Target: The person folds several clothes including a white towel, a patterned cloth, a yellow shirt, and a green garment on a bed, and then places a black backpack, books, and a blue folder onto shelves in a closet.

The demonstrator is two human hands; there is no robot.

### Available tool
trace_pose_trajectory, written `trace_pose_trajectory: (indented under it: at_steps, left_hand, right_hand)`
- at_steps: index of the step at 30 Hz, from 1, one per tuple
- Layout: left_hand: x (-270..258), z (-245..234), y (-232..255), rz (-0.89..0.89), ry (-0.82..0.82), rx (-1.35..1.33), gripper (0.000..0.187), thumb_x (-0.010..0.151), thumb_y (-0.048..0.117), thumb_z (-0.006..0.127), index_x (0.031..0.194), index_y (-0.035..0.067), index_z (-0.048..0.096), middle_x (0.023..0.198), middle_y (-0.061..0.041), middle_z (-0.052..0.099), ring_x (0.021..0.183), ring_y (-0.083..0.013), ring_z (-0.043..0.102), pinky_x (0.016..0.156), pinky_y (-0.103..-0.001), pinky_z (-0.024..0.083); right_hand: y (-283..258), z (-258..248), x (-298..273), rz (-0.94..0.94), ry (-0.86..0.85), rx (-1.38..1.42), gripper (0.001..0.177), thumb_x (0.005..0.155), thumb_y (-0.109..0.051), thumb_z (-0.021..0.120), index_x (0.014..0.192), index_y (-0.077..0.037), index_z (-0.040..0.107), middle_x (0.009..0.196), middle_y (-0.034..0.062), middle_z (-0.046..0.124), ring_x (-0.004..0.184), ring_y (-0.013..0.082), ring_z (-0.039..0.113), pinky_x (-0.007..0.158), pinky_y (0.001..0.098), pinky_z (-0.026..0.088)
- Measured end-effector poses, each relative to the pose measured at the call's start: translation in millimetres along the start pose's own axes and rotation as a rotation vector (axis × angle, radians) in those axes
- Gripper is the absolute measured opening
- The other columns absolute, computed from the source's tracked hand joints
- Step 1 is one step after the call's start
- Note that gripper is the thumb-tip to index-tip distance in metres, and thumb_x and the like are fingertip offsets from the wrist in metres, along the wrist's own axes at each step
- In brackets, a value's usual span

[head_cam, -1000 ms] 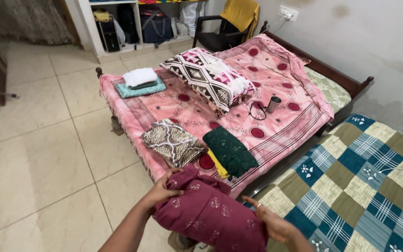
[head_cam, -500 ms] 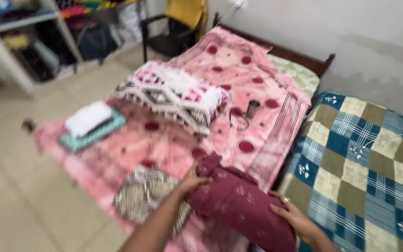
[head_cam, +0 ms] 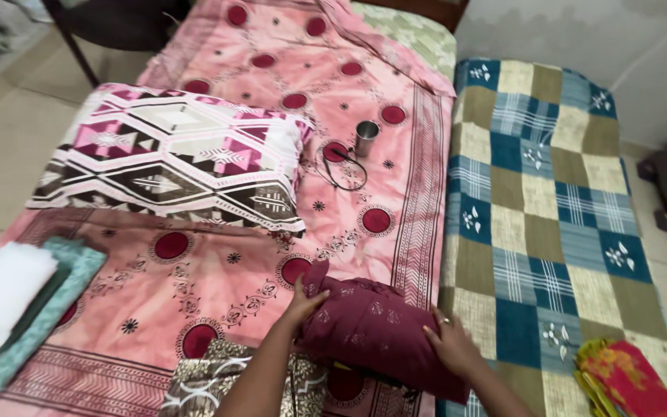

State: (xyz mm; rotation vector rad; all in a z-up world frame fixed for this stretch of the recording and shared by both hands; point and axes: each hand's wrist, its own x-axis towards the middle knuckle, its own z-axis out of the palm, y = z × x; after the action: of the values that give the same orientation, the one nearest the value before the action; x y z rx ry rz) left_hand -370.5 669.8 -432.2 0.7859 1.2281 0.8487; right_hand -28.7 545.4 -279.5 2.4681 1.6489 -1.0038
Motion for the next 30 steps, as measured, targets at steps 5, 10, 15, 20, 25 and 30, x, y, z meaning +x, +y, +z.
trace_pose_trajectory:
  at_steps: [5,10,15,20,25,30]
  left_hand:
    - [12.3,-10.5,-19.8,-0.008,0.026,0.088,0.121,0.079,0.036,0.086,0.162,0.017,-0.001,0.147,-0.020,0.052,0.130,-0.0308,0.055,0.104,-0.044,0.050]
    - [5.5,-32.1,-21.6,-0.030,0.108,0.135,0.110,0.092,0.063,0.064,0.165,0.026,-0.010,0.159,-0.025,0.035,0.142,-0.0340,0.041,0.114,-0.047,0.036]
    - [-14.7,-43.0,0.5,-0.160,0.234,0.432,0.080,0.095,0.060,0.048,0.162,0.027,0.021,0.156,-0.022,0.044,0.126,-0.0399,0.061,0.108,-0.049,0.048]
    - [-27.8,-16.4,-1.2,0.058,0.012,0.567,0.057,0.098,0.053,0.058,0.129,0.007,0.068,0.133,-0.023,0.068,0.120,-0.0350,0.067,0.104,-0.044,0.051]
    - [-40.5,-8.3,-3.0,0.050,0.020,0.626,0.078,0.083,0.054,0.077,0.134,-0.002,0.059,0.132,-0.023,0.064,0.120,-0.0304,0.064,0.103,-0.039,0.051]
    - [-58.9,-4.4,14.8,0.711,0.229,0.556,0.046,0.071,0.029,0.091,0.108,0.005,0.078,0.144,-0.025,0.049,0.124,-0.0440,0.057,0.104,-0.043,0.049]
  right_hand:
    - [-97.7,-18.9,-68.4,-0.254,-0.106,-0.634,0.088,0.095,-0.076,0.047,0.162,-0.035,0.009,0.170,0.0080,-0.006,0.158,0.0346,-0.005,0.122,0.0680,-0.001]
    - [-128.4,-7.6,-73.5,-0.178,-0.347,-0.770,0.111,0.087,-0.082,0.052,0.166,-0.032,-0.006,0.173,0.0150,-0.019,0.159,0.0379,-0.014,0.120,0.0731,-0.004]
    - [-105.2,2.5,-51.5,-0.148,-0.320,-0.773,0.123,0.078,-0.087,0.059,0.166,-0.030,-0.005,0.172,0.0130,-0.017,0.160,0.0356,-0.011,0.122,0.0707,-0.005]
    - [-109.1,-1.0,-51.3,-0.191,-0.337,-0.650,0.115,0.080,-0.088,0.060,0.163,-0.033,0.003,0.172,0.0130,-0.007,0.159,0.0381,-0.006,0.120,0.0695,-0.007]
    - [-105.1,-24.3,-1.3,-0.286,-0.168,-0.438,0.103,0.079,-0.078,0.067,0.160,-0.032,0.024,0.166,0.0100,0.027,0.153,0.0299,0.029,0.122,0.0662,0.008]
    - [-116.0,-27.9,27.2,-0.286,-0.395,-0.387,0.125,0.060,-0.060,0.087,0.164,-0.031,0.025,0.154,0.0070,0.048,0.146,0.0299,0.043,0.123,0.0625,0.020]
